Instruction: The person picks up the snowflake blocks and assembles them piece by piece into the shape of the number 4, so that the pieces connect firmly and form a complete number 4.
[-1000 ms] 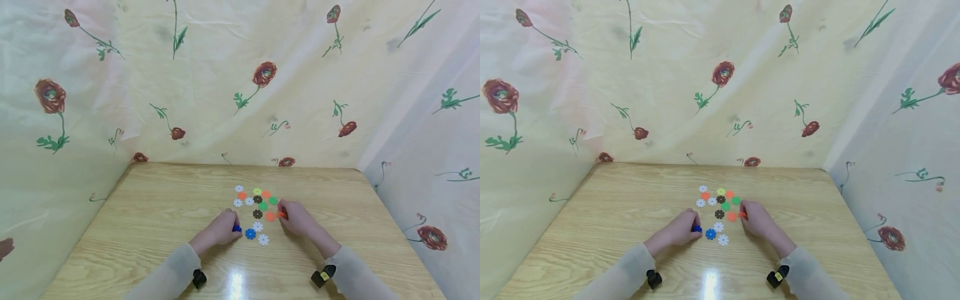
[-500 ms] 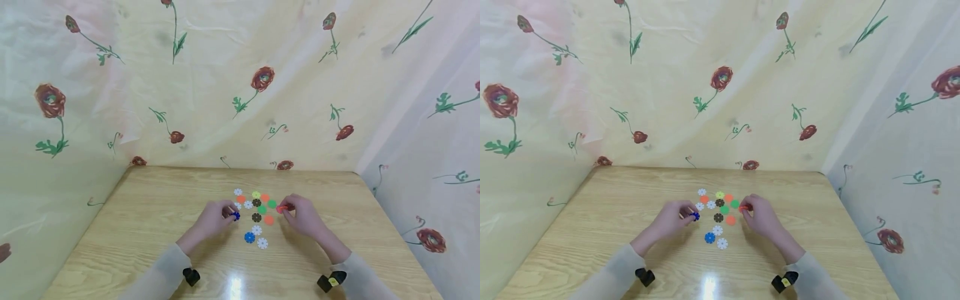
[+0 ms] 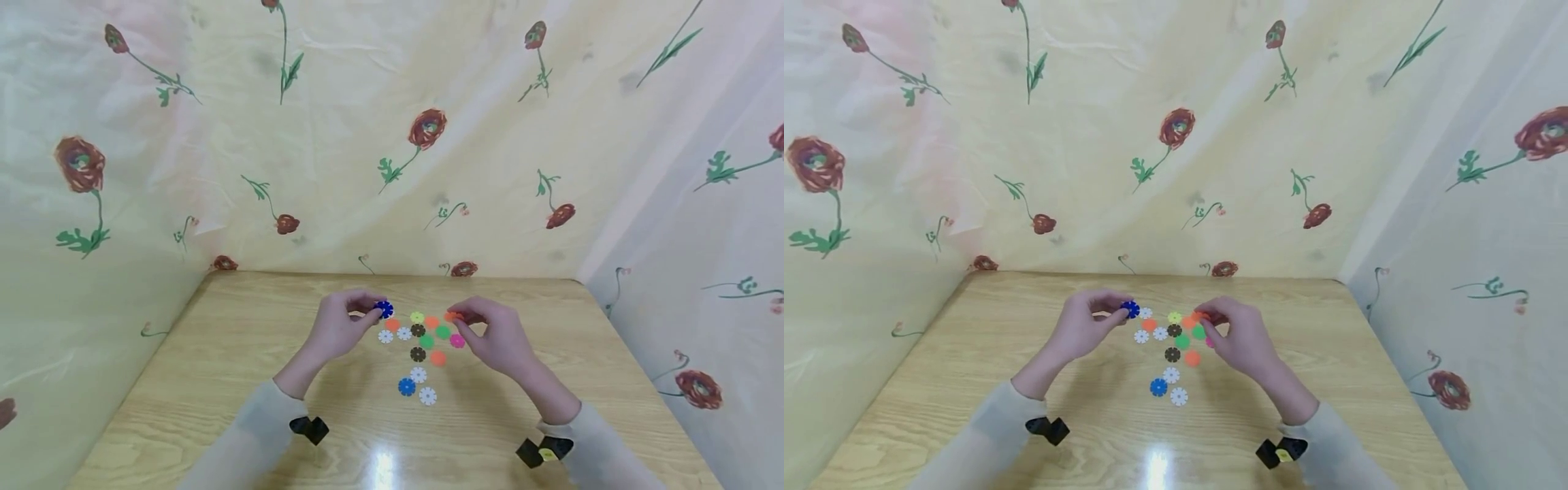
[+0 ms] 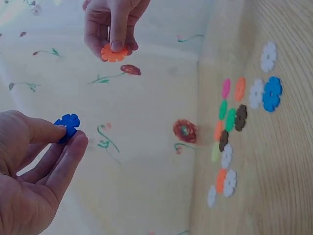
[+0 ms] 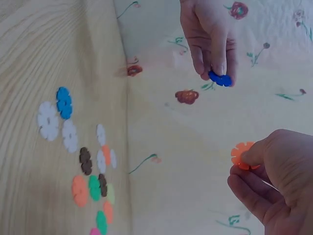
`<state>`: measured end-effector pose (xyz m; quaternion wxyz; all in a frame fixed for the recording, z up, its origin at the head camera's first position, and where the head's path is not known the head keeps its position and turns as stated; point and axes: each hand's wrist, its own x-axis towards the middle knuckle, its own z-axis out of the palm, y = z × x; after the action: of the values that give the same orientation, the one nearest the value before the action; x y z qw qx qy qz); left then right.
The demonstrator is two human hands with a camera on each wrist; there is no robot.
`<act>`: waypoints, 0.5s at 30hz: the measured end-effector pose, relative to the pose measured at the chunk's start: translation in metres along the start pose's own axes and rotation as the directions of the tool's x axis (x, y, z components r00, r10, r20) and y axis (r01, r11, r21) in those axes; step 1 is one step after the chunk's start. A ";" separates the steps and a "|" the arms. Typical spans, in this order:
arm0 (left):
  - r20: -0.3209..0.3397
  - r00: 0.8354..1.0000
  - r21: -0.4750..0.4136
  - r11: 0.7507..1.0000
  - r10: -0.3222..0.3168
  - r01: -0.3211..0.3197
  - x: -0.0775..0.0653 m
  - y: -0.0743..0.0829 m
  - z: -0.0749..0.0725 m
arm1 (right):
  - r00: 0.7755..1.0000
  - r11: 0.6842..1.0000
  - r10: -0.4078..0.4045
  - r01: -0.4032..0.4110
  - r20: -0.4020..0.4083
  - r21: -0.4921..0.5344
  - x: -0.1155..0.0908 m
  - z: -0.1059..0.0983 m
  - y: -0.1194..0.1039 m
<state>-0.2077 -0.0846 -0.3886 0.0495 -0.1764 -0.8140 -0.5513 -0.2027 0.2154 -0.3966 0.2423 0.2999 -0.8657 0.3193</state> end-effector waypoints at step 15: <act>0.023 0.990 -0.101 0.985 0.140 -0.137 -0.002 0.028 0.011 | 0.985 0.982 -0.135 0.148 -0.110 0.117 0.024 0.005 -0.033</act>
<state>-0.1948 -0.0657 -0.3694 0.0665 -0.2432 -0.7720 -0.5835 -0.1982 0.1828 -0.3718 0.2887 0.3587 -0.8071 0.3696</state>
